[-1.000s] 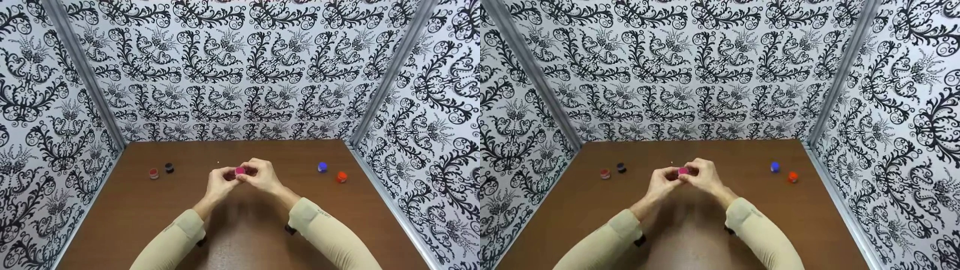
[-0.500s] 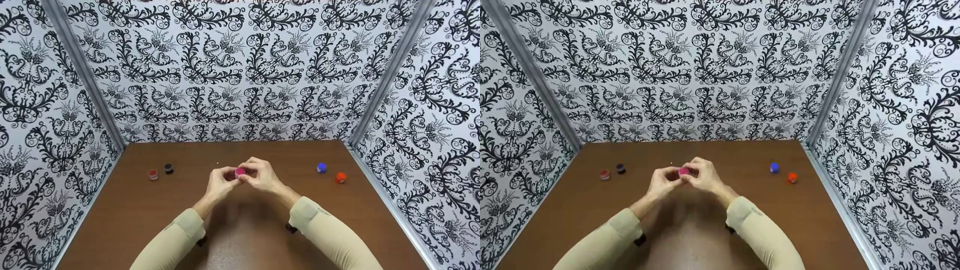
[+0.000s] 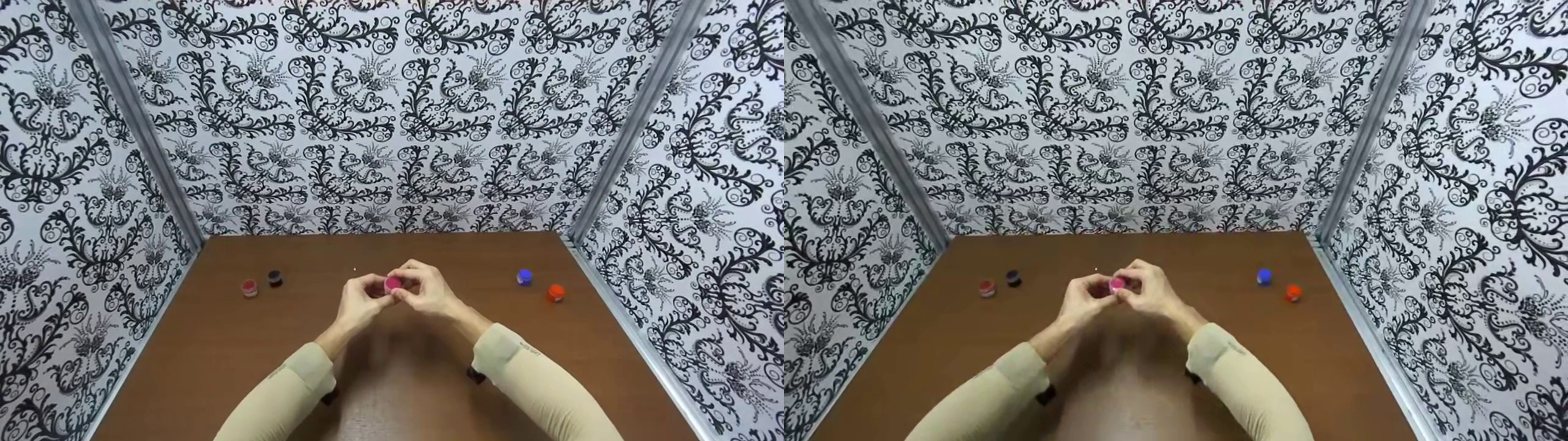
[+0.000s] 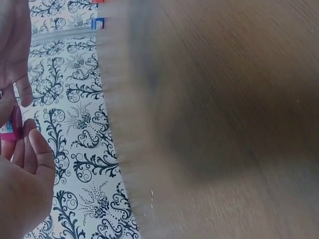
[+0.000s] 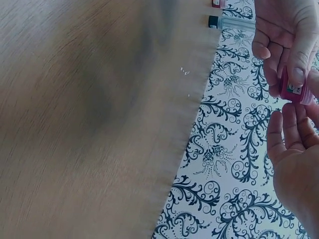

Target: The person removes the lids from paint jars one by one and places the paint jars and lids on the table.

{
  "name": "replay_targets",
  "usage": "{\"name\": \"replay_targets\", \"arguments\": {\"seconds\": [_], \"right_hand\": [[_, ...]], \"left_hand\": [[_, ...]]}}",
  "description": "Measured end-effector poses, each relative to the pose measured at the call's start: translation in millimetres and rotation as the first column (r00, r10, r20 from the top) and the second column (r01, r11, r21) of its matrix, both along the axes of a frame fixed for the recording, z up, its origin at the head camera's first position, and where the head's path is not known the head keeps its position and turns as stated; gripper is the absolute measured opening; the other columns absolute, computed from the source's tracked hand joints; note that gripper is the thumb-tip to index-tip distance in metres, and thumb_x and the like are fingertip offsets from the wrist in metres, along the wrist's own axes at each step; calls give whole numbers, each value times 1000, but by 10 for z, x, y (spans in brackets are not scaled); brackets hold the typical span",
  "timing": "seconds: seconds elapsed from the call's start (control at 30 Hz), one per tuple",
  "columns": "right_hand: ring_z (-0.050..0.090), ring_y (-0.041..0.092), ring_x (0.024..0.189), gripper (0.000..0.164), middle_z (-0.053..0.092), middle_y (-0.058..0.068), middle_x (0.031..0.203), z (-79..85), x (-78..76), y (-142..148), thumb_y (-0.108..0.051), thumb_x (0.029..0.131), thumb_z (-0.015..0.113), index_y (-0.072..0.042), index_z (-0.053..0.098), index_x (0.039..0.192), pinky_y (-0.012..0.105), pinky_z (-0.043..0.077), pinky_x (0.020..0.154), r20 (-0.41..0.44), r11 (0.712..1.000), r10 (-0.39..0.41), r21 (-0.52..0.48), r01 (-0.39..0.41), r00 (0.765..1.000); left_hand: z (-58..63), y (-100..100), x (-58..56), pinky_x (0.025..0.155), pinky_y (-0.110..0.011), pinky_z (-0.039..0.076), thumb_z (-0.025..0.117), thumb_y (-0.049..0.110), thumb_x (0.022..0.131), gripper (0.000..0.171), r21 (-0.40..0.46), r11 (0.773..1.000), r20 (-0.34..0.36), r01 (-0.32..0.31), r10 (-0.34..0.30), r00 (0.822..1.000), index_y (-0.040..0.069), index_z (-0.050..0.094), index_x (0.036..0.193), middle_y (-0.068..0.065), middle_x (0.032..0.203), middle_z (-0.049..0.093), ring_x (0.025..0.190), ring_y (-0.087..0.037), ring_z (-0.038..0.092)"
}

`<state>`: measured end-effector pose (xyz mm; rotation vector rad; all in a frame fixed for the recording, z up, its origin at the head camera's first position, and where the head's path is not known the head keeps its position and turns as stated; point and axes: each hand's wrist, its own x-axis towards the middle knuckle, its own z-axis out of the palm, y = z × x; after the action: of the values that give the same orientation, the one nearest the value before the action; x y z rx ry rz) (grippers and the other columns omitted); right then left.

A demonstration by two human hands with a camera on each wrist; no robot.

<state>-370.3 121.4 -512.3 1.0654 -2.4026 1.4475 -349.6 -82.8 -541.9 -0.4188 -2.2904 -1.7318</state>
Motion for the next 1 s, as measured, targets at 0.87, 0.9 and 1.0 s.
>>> {"name": "replay_targets", "arguments": {"seconds": [0.87, 0.9, 1.0], "right_hand": [[73, 10, 74, 34, 85, 12, 91, 12, 35, -45, -25, 82, 103, -5, 85, 103, 19, 59, 70, -2, 966, -254, -41, 254, 967], [73, 10, 74, 34, 85, 13, 91, 14, 36, -45, -24, 82, 103, -5, 85, 103, 19, 59, 70, -6, 968, -246, -44, 245, 969], [73, 15, 75, 31, 83, 14, 90, 16, 34, -43, -23, 84, 101, -5, 86, 104, 20, 59, 70, -32, 975, -216, -49, 215, 976]], "left_hand": [[53, 64, 51, 77, -16, 61, 100, 13, 82, 28, -9, 997, 6, -73, 73, 997, 5, 87, 106, -13, 98, 87, 85, -15, 80], [51, 62, 51, 76, -16, 61, 100, 12, 82, 28, -9, 998, 4, -70, 70, 998, 5, 87, 106, -13, 98, 87, 85, -16, 80], [43, 55, 48, 76, -16, 61, 99, 11, 83, 28, -5, 998, -1, -57, 57, 998, 4, 87, 106, -14, 98, 87, 87, -22, 81]]}}
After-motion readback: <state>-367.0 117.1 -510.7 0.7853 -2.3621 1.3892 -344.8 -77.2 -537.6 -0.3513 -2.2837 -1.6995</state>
